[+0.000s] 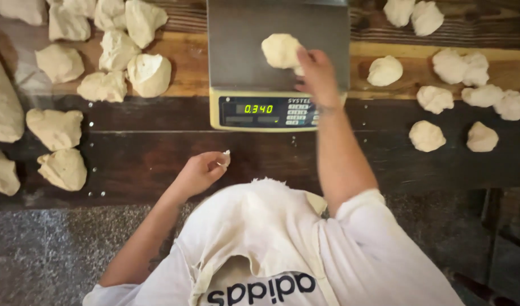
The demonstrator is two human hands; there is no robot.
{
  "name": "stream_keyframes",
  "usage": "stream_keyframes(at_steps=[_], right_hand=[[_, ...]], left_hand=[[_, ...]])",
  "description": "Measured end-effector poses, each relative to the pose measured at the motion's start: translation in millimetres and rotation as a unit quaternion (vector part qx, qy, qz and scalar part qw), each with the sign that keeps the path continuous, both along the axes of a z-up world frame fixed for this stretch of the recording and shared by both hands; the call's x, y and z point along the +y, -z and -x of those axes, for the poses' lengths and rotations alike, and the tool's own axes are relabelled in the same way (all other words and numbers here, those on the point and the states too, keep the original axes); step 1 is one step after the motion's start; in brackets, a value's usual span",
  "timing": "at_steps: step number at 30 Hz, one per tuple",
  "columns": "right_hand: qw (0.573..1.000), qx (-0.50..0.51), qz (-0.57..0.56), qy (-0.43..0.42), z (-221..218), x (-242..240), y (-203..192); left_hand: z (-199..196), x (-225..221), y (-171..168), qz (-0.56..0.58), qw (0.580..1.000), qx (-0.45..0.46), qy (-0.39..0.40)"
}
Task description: A bakery worker portions a large mass of dough by cutting it with a knife, weighing each piece on a digital scale for accuracy, and then rolling the pieces into uniform balls on a wooden table.
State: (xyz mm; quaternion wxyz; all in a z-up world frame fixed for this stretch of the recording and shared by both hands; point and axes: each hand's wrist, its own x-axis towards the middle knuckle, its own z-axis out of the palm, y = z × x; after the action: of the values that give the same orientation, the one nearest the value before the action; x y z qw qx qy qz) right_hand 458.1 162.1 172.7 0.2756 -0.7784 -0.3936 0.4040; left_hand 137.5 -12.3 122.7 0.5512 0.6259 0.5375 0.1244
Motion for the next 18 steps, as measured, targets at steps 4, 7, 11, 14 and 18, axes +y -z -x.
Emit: stream_keyframes(at_steps=[4,7,11,14,18], right_hand=[[0.908,-0.233,-0.305,-0.17,15,55,157],[0.903,0.069,-0.242,-0.349,72,-38,12],[0.934,0.031,-0.222,-0.277,24,-101,-11],[0.836,0.444,-0.101,-0.306,-35,-127,24],[0.954,0.269,-0.125,-0.051,-139,-166,83]], left_hand=[[-15,18,-12,0.086,0.909,-0.378,-0.153],[-13,50,21,-0.043,0.825,-0.532,-0.185],[-62,49,-28,-0.1,0.879,-0.449,-0.122],[-92,36,-47,-0.059,0.905,-0.42,-0.004],[-97,30,-99,-0.218,0.933,-0.264,0.114]])
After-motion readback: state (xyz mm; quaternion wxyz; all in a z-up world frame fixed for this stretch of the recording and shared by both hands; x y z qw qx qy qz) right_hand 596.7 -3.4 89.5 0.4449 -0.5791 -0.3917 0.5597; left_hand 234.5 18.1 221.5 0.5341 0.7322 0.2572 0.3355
